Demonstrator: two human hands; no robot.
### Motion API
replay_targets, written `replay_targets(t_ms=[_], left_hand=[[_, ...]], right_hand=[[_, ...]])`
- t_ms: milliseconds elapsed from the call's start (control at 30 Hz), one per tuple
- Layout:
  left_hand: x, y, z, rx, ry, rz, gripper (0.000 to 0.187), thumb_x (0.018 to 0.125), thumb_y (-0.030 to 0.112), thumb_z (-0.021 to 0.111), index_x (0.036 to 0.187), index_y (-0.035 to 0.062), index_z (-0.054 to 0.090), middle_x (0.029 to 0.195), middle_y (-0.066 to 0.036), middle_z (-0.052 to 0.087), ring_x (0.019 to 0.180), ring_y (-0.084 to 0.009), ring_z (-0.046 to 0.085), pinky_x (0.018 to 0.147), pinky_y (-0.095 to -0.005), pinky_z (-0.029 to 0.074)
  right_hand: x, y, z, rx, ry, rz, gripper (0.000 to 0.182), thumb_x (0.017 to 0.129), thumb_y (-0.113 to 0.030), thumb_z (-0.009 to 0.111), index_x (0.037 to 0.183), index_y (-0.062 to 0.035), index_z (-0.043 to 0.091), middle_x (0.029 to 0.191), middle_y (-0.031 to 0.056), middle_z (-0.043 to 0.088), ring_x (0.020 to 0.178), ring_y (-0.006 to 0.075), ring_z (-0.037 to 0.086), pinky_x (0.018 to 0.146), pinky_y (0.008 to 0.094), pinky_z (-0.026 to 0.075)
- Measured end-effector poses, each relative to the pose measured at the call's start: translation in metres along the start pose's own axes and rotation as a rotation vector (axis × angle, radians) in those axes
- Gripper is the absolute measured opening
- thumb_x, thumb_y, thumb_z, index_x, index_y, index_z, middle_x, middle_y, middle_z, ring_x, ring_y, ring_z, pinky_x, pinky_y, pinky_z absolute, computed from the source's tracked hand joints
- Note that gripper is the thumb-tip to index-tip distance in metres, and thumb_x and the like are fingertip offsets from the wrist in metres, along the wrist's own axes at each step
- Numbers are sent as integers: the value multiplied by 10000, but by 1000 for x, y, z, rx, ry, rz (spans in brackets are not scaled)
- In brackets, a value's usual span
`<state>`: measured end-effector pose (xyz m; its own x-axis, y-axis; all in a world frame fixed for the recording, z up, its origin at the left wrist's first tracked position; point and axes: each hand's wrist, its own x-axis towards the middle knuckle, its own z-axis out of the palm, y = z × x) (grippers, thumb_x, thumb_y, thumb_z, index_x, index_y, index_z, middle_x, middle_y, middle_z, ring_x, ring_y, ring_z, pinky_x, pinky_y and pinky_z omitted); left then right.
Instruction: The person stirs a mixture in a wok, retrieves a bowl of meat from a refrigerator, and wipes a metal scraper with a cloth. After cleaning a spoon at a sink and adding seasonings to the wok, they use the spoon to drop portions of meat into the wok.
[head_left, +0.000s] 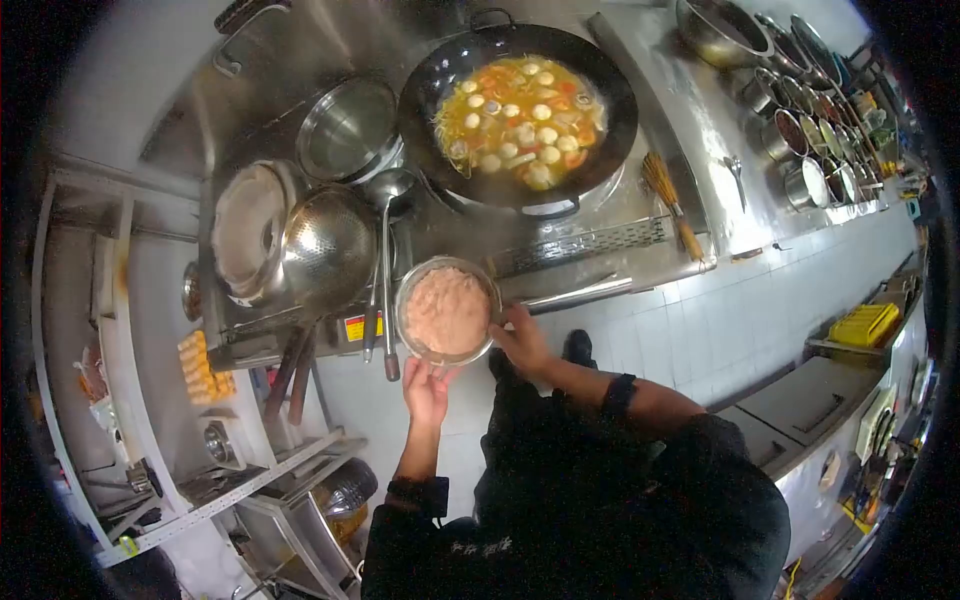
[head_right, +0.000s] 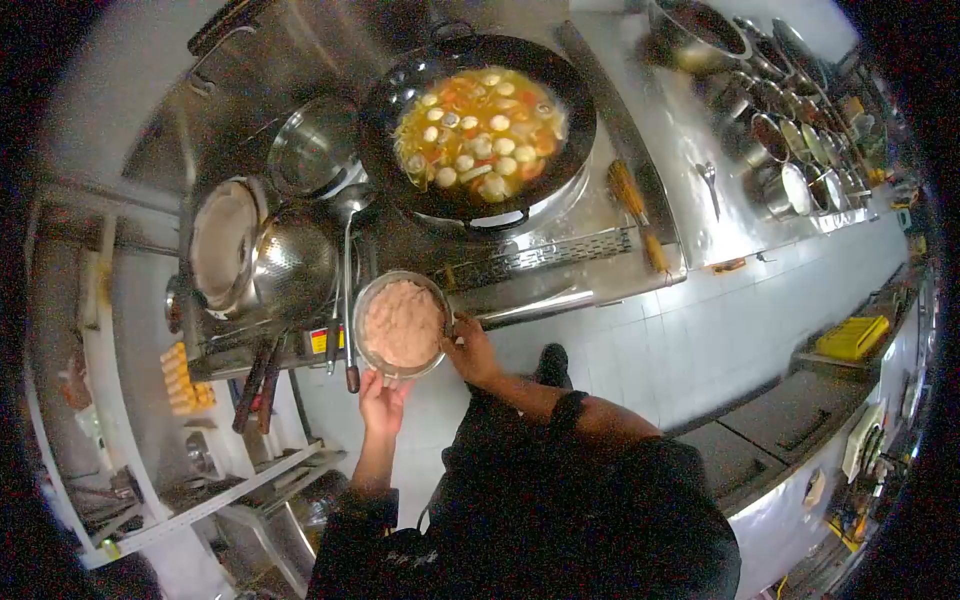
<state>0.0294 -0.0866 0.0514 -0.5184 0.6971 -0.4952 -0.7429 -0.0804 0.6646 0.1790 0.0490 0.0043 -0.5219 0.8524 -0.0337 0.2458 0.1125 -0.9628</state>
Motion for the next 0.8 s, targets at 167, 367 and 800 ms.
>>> replay_targets(t_ms=[167,367,800], left_hand=[[12,0,-21,-16,11,-38,71,861,70,519,858,123,470,1021,-62,560,1023,-300,532,862,-516,458],[21,17,-46,50,-50,-19,87,865,62,501,912,133,481,986,-30,553,937,-231,548,808,-467,479],[35,30,-45,162,-25,-33,53,882,69,482,923,100,469,969,-25,547,935,-182,544,835,-464,478]], right_hand=[[15,-13,-1,202,-185,259,357,802,-220,605,1065,12,536,977,166,611,900,224,582,762,355,455],[18,-25,14,126,-212,347,296,781,-238,593,899,34,591,866,151,607,835,224,572,731,343,436],[5,-32,7,128,-97,83,203,755,-150,642,889,-9,584,809,161,587,737,263,566,650,352,456]])
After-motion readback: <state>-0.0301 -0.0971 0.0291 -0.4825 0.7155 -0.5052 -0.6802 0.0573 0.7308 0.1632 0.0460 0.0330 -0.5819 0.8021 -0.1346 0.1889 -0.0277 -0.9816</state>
